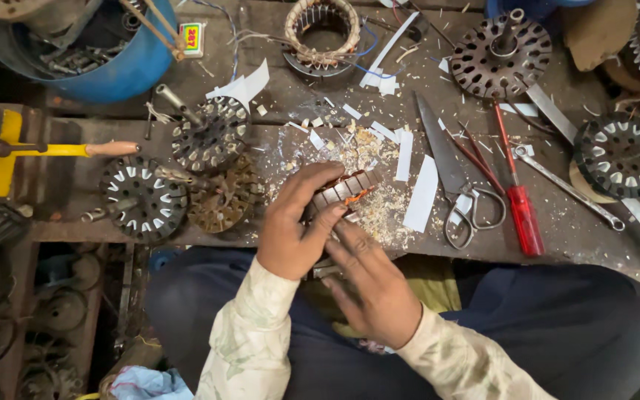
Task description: The person sits at a cluttered workbench and assembles a motor rotor by inserting small white insulating strips into the slots of a copper-wound component. They use scissors to cut the strips to size and a hammer to tap them into place, repeating the process for multiple slots.
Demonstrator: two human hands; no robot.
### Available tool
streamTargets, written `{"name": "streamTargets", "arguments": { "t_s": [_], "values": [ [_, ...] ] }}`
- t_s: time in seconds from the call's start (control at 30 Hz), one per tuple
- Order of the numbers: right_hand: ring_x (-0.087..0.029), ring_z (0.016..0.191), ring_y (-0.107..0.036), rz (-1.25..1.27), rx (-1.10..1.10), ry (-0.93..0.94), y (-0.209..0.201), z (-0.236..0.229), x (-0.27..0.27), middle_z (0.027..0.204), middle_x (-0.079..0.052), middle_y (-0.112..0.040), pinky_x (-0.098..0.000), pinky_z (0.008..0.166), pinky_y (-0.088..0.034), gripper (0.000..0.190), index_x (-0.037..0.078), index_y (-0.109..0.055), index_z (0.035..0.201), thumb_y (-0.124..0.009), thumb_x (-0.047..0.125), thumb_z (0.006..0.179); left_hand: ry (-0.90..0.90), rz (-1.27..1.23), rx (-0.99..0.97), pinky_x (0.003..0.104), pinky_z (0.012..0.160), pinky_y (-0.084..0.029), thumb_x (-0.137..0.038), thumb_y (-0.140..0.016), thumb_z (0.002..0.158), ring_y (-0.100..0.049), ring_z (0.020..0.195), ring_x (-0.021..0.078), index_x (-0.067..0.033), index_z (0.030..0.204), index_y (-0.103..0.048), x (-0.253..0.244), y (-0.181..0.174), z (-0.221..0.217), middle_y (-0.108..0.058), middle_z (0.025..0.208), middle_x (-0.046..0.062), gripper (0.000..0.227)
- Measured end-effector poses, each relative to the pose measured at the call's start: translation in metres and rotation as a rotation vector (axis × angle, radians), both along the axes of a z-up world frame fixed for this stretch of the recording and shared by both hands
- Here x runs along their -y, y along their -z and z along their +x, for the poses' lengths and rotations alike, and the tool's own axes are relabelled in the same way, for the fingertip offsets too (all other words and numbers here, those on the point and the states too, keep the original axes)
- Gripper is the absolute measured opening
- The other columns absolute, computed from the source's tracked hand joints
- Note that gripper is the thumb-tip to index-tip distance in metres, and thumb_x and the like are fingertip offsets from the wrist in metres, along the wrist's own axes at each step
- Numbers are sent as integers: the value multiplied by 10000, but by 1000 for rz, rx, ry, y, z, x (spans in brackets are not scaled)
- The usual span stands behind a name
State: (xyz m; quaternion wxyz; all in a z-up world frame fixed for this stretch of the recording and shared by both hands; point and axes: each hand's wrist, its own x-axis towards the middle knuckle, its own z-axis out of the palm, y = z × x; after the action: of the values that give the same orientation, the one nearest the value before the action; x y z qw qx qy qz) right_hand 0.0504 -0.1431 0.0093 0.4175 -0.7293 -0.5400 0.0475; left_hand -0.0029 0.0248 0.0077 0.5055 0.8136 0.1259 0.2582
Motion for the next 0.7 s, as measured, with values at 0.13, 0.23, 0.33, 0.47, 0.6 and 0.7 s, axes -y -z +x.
{"name": "streamTargets", "arguments": {
  "t_s": [0.13, 0.23, 0.33, 0.47, 0.6, 0.7],
  "values": [
    [-363, 1215, -654, 59, -20, 69, -8, 6, 9, 1320, -168, -643, -439, 1038, -527, 435, 16, -652, 1250, -754, -4, 828, 19, 88, -22, 411, 1119, -480, -183, -680, 993, -638, 1296, 310, -99, 1323, -656, -6, 0, 2, -682, 1363, 110, 342],
    [-280, 1093, -716, 103, 10, 210, -9, 19, 11, 1190, -104, -701, -365, 939, -578, 361, 56, -699, 1182, -739, -60, 843, 60, 110, -49, 417, 1119, -452, -194, -720, 972, -629, 1285, 312, -114, 1324, -658, -12, -1, 4, -686, 1344, 104, 366],
    [-264, 1031, -715, 129, 6, 303, -1, 33, 0, 1134, -118, -695, -338, 869, -581, 329, 47, -713, 1156, -779, -51, 848, 94, 140, -50, 431, 1096, -431, -164, -768, 895, -607, 1264, 331, -110, 1314, -643, -15, -5, 7, -675, 1303, 118, 440],
    [-262, 1005, -708, 149, 2, 351, 7, 37, -13, 1093, -120, -680, -345, 854, -573, 323, 49, -731, 1145, -787, -51, 844, 98, 150, -60, 433, 1057, -454, -99, -798, 810, -607, 1194, 343, -105, 1286, -644, -17, -5, 11, -671, 1238, 122, 501],
    [-263, 999, -719, 174, -62, 383, 10, 39, -15, 1095, -127, -690, -337, 857, -571, 304, 38, -726, 1158, -782, -46, 871, 109, 168, -7, 436, 1076, -454, -67, -804, 798, -621, 1198, 335, -99, 1253, -657, -21, 0, 15, -685, 1222, 100, 479],
    [-256, 974, -729, 156, -48, 384, 10, 41, -18, 1069, -122, -699, -328, 855, -572, 271, 49, -733, 1127, -791, -36, 876, 97, 139, -21, 433, 1051, -464, -59, -807, 795, -621, 1186, 343, -91, 1238, -672, -20, 1, 16, -682, 1202, 101, 464]
  ]
}}
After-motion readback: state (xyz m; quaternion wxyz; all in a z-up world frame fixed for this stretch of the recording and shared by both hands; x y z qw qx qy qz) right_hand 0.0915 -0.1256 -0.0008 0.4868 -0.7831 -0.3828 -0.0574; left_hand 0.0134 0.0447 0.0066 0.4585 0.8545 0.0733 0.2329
